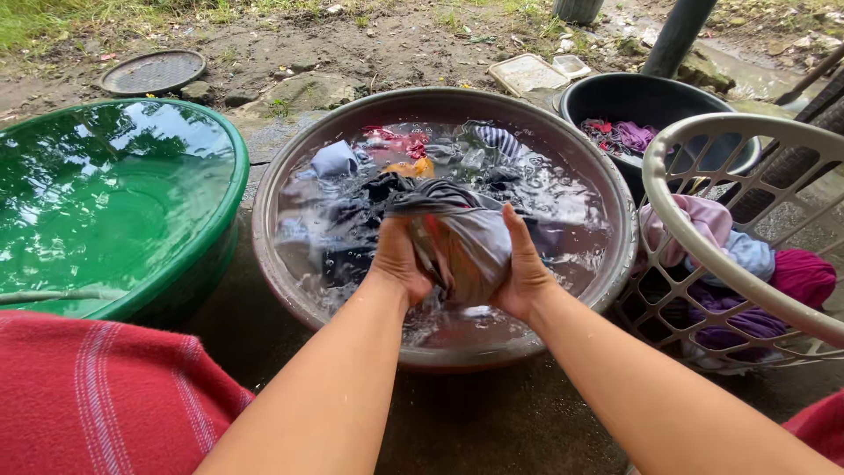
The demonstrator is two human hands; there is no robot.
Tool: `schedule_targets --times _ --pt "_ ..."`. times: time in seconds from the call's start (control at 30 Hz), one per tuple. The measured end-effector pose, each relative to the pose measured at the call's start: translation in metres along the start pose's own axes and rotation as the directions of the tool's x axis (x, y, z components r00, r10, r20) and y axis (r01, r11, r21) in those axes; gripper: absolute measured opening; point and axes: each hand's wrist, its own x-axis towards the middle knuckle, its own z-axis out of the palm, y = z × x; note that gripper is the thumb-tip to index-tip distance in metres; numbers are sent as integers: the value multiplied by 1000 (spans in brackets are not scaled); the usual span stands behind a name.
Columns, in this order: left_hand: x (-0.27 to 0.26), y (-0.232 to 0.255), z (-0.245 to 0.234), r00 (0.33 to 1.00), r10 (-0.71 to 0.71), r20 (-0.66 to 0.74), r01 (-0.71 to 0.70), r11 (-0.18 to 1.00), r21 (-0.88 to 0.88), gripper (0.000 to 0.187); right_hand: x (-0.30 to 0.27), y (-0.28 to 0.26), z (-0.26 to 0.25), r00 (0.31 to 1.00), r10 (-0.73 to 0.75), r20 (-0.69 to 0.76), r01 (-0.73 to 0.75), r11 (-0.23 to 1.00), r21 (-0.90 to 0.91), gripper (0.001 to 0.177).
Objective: The person hand-washes various clothes in a basin of soapy water by scrubbing them together and then wringing each item out before placing it into a laundry basket.
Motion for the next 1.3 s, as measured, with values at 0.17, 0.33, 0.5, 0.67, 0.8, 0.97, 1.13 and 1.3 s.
schedule_targets --times 0.17,0.33,0.5,0.67,0.8,0.97,1.13,1.3 --pt "7 -28 18 942 314 -117 -221 844 488 40 32 27 -9 967 -145 -209 149 989 2 77" --pt "17 -34 28 844 457 -281 -198 751 630 31 47 30 -13 859 -430 -276 398 902 -167 45" --pt "28 -30 20 740 531 -412 59 560 826 44 40 6 -7 596 -803 -13 152 129 -980 35" --pt "72 -8 3 906 205 -369 389 -64 919 55 39 -29 -36 766 -632 116 4 -176 -984 46" --pt "49 7 6 827 -57 -559 485 574 659 34 29 -52 -42 810 -566 -155 -220 -48 -974 68" --pt "51 8 3 848 -267 -458 403 886 229 22 18 -65 -18 966 48 -254 -256 314 -914 67" --pt "74 13 -32 874 -246 -420 399 856 329 15 26 -43 -45 997 -66 47 71 444 -893 49" --pt "61 34 -46 855 -1 -519 369 704 607 33 12 -80 -63 964 -197 -178 47 785 -617 38"
